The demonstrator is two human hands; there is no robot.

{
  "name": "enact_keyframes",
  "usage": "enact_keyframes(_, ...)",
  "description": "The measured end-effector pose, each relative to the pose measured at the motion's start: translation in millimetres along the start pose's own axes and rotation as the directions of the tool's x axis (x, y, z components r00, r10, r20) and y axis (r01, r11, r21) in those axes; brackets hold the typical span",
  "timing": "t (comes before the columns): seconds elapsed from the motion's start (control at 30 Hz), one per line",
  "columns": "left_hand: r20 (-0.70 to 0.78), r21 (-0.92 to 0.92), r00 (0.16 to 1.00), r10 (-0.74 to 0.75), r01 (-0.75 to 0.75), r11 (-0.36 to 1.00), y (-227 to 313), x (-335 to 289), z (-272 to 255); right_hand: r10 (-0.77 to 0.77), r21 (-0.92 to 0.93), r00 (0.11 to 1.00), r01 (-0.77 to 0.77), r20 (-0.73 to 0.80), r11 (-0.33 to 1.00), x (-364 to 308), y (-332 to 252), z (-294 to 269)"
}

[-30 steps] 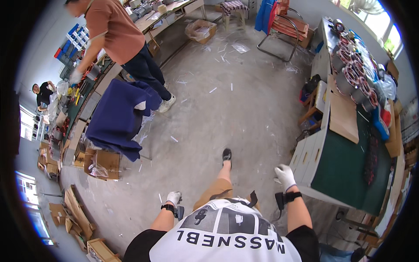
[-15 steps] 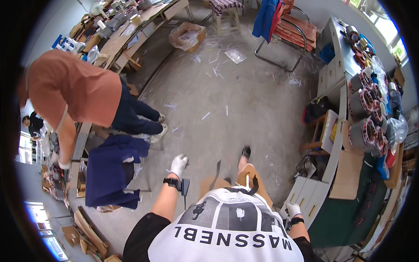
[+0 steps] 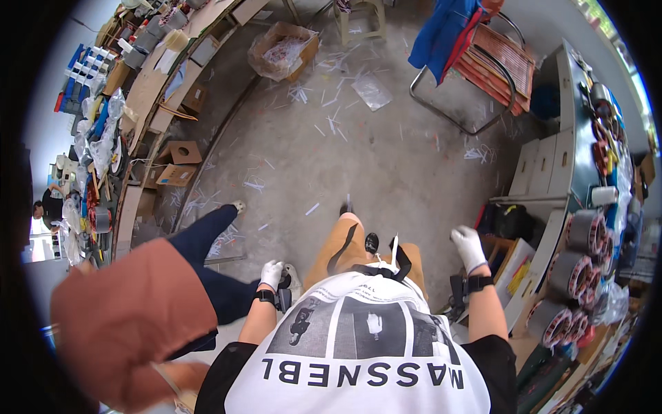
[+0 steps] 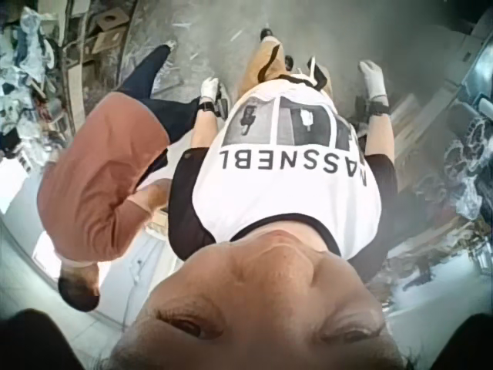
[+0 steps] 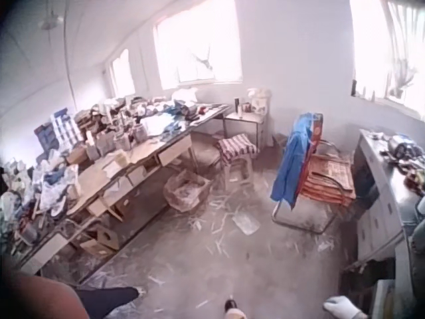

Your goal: Assembling and inspecting electric motor stators and components in a workshop environment.

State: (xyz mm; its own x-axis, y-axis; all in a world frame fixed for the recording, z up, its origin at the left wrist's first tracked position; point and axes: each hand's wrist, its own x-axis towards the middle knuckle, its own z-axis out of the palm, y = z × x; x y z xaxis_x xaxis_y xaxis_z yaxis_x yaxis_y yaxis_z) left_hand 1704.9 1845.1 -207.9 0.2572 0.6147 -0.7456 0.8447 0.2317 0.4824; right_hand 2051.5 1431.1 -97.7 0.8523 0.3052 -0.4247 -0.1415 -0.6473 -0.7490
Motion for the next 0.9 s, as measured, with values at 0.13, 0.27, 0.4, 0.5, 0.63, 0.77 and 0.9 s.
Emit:
enact_keyframes(0.13,0.115,0.165,0.99,0.085,-0.103,0.981,37.8,38.9,11.6,-0.057,-0.102,0.997,0.063,0.061,0.993,109.0,-123.8,-5.5)
enact_keyframes(0.27,0.06,-0.094,0.965,-0.254,0.259,0.961,127.6,101.4,31.6,-0.065,-0.125,0.991,0.079,0.114,0.989,196.2,-122.5,6.2)
enact_keyframes(0.4,0.37,0.723,0.859,0.354,-0.505,0.471,218.1,211.1,28.4,0.126,-0.304,0.958,-0.044,0.257,0.952,248.2,-138.3,3.1)
enact_keyframes(0.5,0.098,-0.031,0.992,0.077,-0.074,0.997,390.7,209.1,34.8,0.187,-0.276,0.951,-0.116,0.246,0.954,292.7,-158.9,-8.0)
enact_keyframes(0.63,0.008,0.096,0.944,0.331,-0.33,0.939,488.2,259.0,33.1,0.205,-0.183,0.964,-0.174,0.169,0.968,368.4,-171.9,-26.9)
enact_keyframes(0.77,-0.048,-0.075,0.973,0.228,-0.231,0.97,547.7,276.7,45.2,0.231,-0.208,0.941,-0.181,0.247,0.961,457.9,-176.1,-44.0)
enact_keyframes(0.9,-0.092,-0.106,0.995,-0.026,0.016,0.994,526.9,286.3,64.7,0.161,-0.287,0.918,-0.055,0.362,0.956,562.9,-203.0,-59.5)
